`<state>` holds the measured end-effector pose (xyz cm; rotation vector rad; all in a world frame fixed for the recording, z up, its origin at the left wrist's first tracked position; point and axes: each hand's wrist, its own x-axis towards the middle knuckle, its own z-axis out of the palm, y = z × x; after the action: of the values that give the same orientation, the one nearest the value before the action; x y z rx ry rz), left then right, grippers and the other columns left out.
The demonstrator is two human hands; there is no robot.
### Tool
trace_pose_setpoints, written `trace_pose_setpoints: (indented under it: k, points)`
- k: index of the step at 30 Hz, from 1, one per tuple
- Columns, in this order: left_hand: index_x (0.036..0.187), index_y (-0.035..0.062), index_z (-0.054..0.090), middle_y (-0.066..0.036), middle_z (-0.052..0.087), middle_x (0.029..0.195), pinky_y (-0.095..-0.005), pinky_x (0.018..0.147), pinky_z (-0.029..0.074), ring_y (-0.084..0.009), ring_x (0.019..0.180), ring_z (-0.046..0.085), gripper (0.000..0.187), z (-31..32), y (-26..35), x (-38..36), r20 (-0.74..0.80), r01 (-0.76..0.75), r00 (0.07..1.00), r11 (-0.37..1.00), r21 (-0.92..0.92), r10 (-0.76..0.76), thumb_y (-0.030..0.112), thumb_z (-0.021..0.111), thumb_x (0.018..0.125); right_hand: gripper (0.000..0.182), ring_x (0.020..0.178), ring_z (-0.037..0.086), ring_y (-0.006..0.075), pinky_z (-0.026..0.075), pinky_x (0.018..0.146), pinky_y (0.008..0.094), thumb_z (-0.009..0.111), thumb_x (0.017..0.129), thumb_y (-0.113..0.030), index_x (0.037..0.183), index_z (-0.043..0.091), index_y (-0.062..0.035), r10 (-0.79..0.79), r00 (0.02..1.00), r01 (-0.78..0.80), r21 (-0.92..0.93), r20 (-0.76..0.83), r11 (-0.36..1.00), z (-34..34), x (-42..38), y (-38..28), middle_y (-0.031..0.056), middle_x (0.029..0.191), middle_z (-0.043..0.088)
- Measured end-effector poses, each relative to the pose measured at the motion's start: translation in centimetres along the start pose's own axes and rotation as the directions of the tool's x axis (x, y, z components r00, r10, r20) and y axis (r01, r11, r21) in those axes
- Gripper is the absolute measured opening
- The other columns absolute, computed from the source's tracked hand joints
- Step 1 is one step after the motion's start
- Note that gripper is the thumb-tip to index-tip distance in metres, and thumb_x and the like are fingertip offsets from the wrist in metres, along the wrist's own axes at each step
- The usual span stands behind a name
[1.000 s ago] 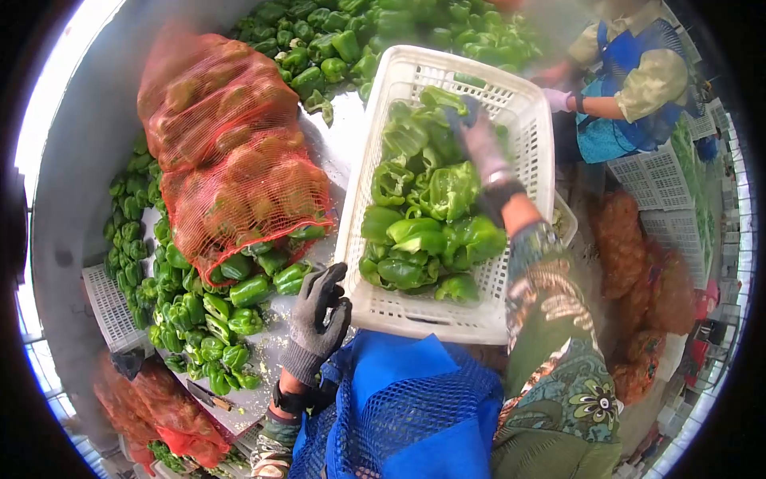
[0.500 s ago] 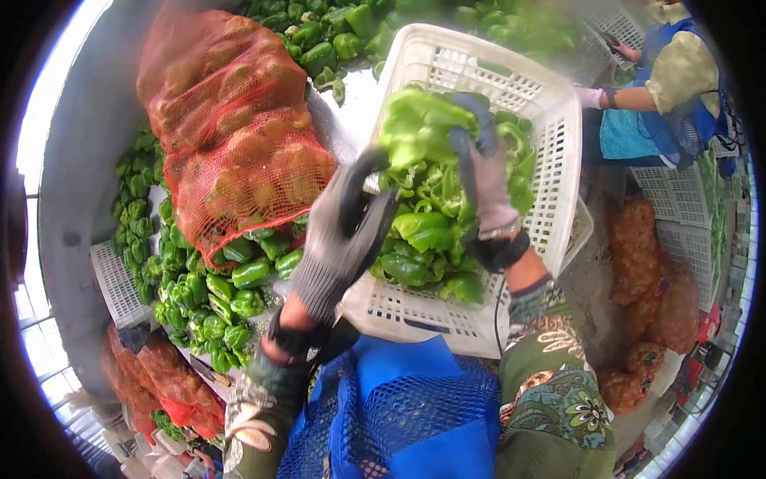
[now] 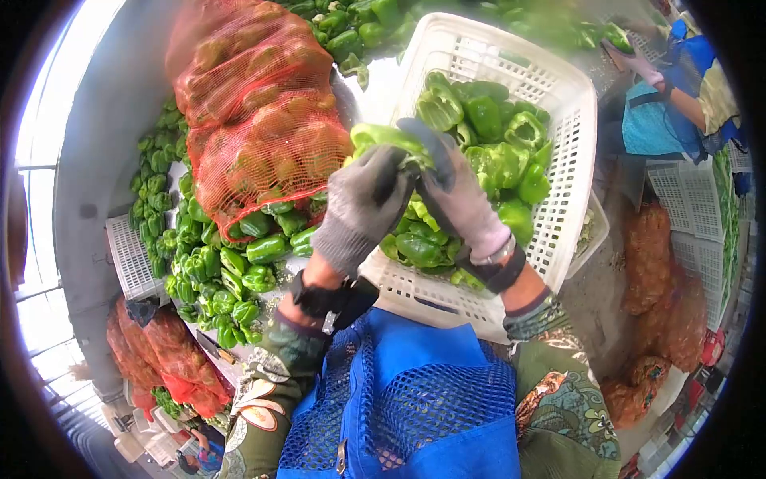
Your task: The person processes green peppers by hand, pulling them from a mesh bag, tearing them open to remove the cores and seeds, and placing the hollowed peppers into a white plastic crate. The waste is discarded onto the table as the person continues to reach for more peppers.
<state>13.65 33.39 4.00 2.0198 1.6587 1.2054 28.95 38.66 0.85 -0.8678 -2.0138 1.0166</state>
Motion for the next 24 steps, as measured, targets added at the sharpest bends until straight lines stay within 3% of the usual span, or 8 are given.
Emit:
trace_pose_setpoints:
  k: [1,5,8,12,16,18,22,24]
  points:
    - [0.100,0.0013,0.063,-0.003,0.057,0.067,-0.0254,0.052,0.041,-0.0060,0.057,0.049,0.013,-1.0,0.7,-0.6,0.003,0.178,0.983,0.964,-0.198,-0.181,0.010,0.058,0.091,0.053,0.107,0.056,0.0173,0.045,0.094,0.0304,0.053,0.086,-0.006,0.139,0.042,-0.0078,0.277,0.951,-0.310,0.400,0.140,0.862,-0.3,-0.1,-0.3,0.0091,0.123,0.058]
    - [0.098,0.0044,0.063,-0.008,0.062,0.073,-0.0315,0.059,0.050,-0.0120,0.061,0.059,0.011,-4.4,0.5,-1.8,0.075,0.494,0.851,0.743,-0.452,-0.520,0.010,0.057,0.092,0.050,0.105,0.055,0.0133,0.045,0.091,0.0277,0.052,0.090,-0.011,0.139,0.042,-0.0066,0.510,0.850,-0.502,0.504,0.135,0.703,-0.6,0.0,-3.1,0.0096,0.123,0.058]
    - [0.106,0.0049,0.060,-0.009,0.063,0.083,-0.0356,0.059,0.051,-0.0245,0.061,0.062,0.018,-2.8,0.7,-2.3,-0.005,0.220,0.975,0.963,0.157,-0.222,0.014,0.057,0.091,0.050,0.105,0.055,0.0154,0.043,0.093,0.0296,0.052,0.091,-0.014,0.139,0.042,-0.0056,0.407,0.911,-0.402,0.361,0.065,0.842,0.1,-0.2,-3.8,0.0100,0.121,0.059]
    - [0.101,0.0074,0.056,-0.013,0.062,0.085,-0.0452,0.057,0.053,-0.0331,0.064,0.065,0.020,1.1,0.4,-2.4,0.193,0.204,0.914,0.815,0.542,-0.357,0.017,0.058,0.083,0.051,0.103,0.056,0.0163,0.044,0.091,0.0287,0.053,0.093,-0.025,0.138,0.044,-0.0032,0.075,0.996,-0.069,0.139,-0.039,0.988,1.7,-0.7,-2.7,0.0095,0.119,0.061]
    - [0.096,0.0057,0.059,-0.010,0.064,0.072,-0.0383,0.054,0.049,-0.0208,0.059,0.062,0.017,1.2,-2.1,-4.3,0.121,0.407,0.912,0.897,-0.172,-0.391,0.021,0.055,0.091,0.046,0.122,0.048,0.0200,0.037,0.104,0.0323,0.055,0.093,-0.024,0.133,0.051,-0.0016,0.219,0.975,-0.202,0.281,-0.028,0.938,1.3,-1.1,-0.3,0.0127,0.133,0.054]
    - [0.099,0.0050,0.060,-0.005,0.061,0.068,-0.0316,0.052,0.047,-0.0118,0.056,0.057,0.021,-2.3,-0.9,-5.6,0.407,0.601,0.798,0.544,-0.585,-0.445,0.025,0.054,0.095,0.049,0.126,0.046,0.0230,0.033,0.110,0.0355,0.054,0.094,-0.023,0.138,0.044,-0.0035,0.306,0.933,-0.168,0.522,-0.190,0.836,-1.4,-1.1,4.9,0.0134,0.138,0.048]
    - [0.103,0.0014,0.061,-0.006,0.061,0.072,-0.0280,0.058,0.048,-0.0101,0.062,0.056,0.017,-9.2,-0.8,-15.9,0.110,0.597,0.791,0.721,-0.352,-0.601,0.014,0.058,0.092,0.042,0.123,0.048,0.0234,0.035,0.106,0.0357,0.053,0.096,-0.025,0.132,0.050,-0.0014,0.037,0.996,-0.073,-0.522,-0.079,0.850,-9.1,3.6,10.2,0.0131,0.132,0.053]
    - [0.106,0.0037,0.062,-0.015,0.067,0.084,-0.0357,0.066,0.051,-0.0245,0.071,0.065,0.020,-11.3,-1.5,-22.9,-0.035,0.752,0.653,0.653,-0.093,-0.757,0.014,0.059,0.088,0.040,0.122,0.048,0.0216,0.035,0.105,0.0341,0.055,0.096,-0.024,0.129,0.053,-0.0015,0.014,0.998,-0.030,-0.280,-0.061,0.960,-5.1,5.5,3.5,0.0112,0.130,0.055]
